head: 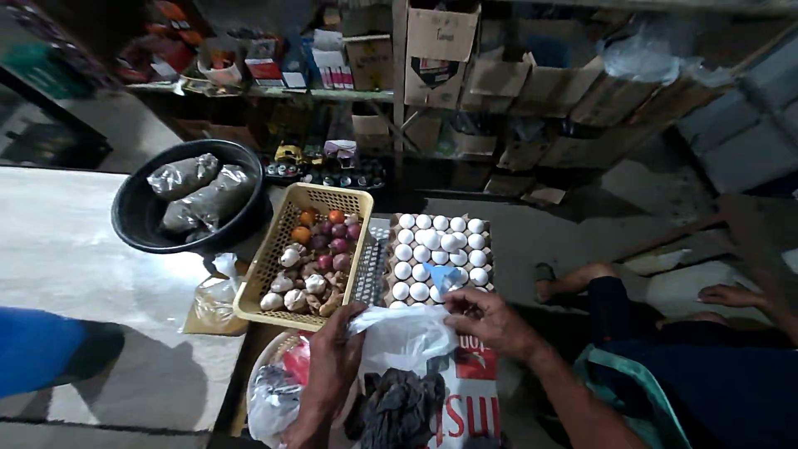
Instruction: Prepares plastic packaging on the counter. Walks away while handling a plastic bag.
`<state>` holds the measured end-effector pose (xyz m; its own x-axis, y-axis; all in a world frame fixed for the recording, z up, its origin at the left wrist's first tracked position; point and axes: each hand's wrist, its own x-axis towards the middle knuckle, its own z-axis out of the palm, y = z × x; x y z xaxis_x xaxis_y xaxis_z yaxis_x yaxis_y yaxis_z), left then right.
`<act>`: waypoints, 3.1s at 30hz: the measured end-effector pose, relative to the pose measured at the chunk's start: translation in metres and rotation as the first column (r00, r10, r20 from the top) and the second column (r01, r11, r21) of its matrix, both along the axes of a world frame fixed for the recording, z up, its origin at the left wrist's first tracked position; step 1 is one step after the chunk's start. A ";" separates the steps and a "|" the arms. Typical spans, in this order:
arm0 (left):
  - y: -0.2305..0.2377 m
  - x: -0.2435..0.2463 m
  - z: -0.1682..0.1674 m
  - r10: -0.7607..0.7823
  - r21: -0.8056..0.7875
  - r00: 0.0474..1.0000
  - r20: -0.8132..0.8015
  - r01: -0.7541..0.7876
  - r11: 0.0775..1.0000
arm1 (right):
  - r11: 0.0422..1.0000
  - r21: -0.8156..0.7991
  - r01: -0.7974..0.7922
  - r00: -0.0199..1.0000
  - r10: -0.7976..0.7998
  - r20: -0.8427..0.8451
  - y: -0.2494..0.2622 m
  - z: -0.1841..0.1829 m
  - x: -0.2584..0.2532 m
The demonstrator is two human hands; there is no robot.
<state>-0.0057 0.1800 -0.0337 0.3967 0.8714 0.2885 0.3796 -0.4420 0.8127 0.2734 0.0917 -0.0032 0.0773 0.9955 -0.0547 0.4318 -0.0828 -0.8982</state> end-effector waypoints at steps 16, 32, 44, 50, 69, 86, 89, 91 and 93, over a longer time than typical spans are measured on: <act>0.044 0.033 0.000 0.284 0.121 0.951 -0.126 -0.269 0.956 | 0.926 -0.367 0.085 0.762 0.177 0.623 0.136 -0.078 0.071; 0.039 0.051 0.004 0.076 -0.285 0.990 0.118 -0.040 0.958 | 0.939 -0.005 -0.343 0.892 0.327 0.312 0.084 -0.025 -0.057; 0.037 0.025 0.025 -0.056 -0.203 0.982 0.183 0.094 0.975 | 0.761 -0.560 -0.328 0.667 0.606 0.433 0.117 0.000 -0.098; 0.045 0.026 0.031 0.101 -0.247 0.960 0.262 -0.035 0.968 | 0.775 -0.521 -0.358 0.671 0.602 0.434 0.120 0.010 -0.090; 0.044 0.024 0.043 0.235 -0.290 0.941 0.242 -0.161 0.943 | 0.889 -0.458 0.017 0.711 0.312 0.630 0.175 -0.071 0.034; 0.039 0.050 0.048 -0.029 -0.131 0.996 0.081 0.039 0.991 | 0.920 -0.067 -0.387 0.921 0.389 0.007 0.116 -0.002 -0.072; 0.043 0.040 0.049 0.009 -0.133 0.998 0.070 0.001 0.991 | 0.909 -0.062 -0.412 0.911 0.413 0.008 0.123 -0.006 -0.079; 0.047 0.036 0.046 0.032 -0.118 0.993 0.110 -0.019 0.993 | 0.905 -0.031 -0.425 0.905 0.424 -0.023 0.124 -0.006 -0.085; 0.048 0.034 0.046 0.058 -0.134 0.987 0.150 -0.038 0.990 | 0.892 -0.082 -0.445 0.896 0.443 -0.041 0.123 0.000 -0.092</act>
<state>0.0281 0.2282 0.0122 0.3137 0.9223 0.2257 0.2645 -0.3132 0.9121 0.1819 0.2144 -0.0035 -0.3737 0.9171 -0.1391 0.4235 0.0352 -0.9052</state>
